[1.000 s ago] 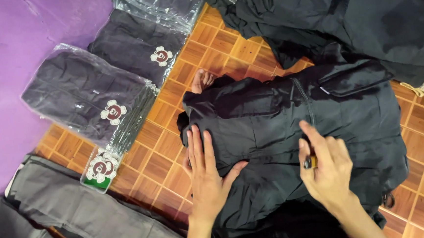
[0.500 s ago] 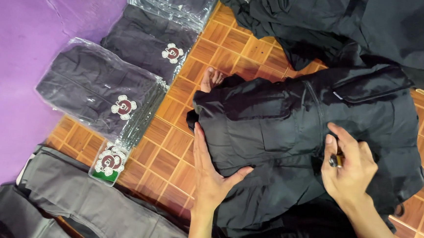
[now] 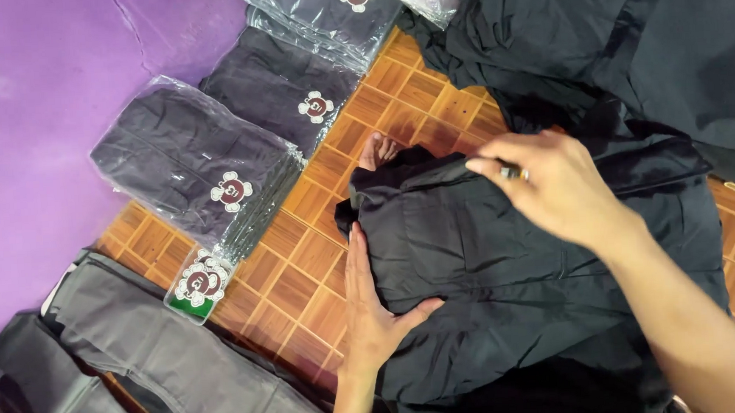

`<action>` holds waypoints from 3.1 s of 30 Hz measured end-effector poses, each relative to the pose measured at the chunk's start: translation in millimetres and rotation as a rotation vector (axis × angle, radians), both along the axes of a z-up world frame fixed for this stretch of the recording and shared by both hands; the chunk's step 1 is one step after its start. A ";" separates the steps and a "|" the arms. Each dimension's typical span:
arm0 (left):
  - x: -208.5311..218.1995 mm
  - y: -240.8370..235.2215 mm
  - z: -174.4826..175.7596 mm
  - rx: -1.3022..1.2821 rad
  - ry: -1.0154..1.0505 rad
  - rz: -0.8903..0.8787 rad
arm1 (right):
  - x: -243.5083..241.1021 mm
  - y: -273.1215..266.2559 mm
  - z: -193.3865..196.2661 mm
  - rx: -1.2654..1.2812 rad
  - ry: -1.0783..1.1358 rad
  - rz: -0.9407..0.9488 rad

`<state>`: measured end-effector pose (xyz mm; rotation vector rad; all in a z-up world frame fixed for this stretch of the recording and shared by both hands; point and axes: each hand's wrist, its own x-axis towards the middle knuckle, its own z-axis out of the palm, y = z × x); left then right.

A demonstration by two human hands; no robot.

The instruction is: The person sits on the floor and uses scissors to cut a thread on a black jacket. They then use a lighter to melt the cut thread ends and inspect the jacket's zipper and pockets.

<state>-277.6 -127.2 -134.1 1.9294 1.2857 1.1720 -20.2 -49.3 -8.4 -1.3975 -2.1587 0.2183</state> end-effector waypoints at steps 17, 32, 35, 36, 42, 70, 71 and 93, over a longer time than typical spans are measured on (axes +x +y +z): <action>0.5 -7.3 -2.5 0.036 0.045 0.047 | -2.5 19.1 -4.5 -0.469 0.550 -0.037; 2.3 -28.3 -14.3 -0.012 0.057 0.068 | -5.2 5.8 6.1 -0.640 0.500 -0.103; 3.3 -31.0 -14.3 -0.014 0.061 0.087 | -1.1 6.3 -8.0 -0.561 0.546 -0.039; 3.6 -31.5 -14.8 -0.008 0.067 0.088 | -1.1 6.0 -9.1 -0.575 0.563 -0.058; 5.2 -41.1 -21.5 0.018 0.094 0.099 | -0.9 1.6 -21.9 -0.613 0.587 -0.144; 42.5 67.1 76.6 -0.015 -0.129 0.212 | 9.6 -9.0 -74.4 -0.552 1.012 -0.182; 44.4 67.7 75.3 -0.015 -0.128 0.212 | 9.5 -9.6 -74.4 -0.553 1.013 -0.183; 49.8 74.7 50.1 0.228 -0.081 0.237 | 15.4 -2.4 -87.2 -0.534 1.223 -0.180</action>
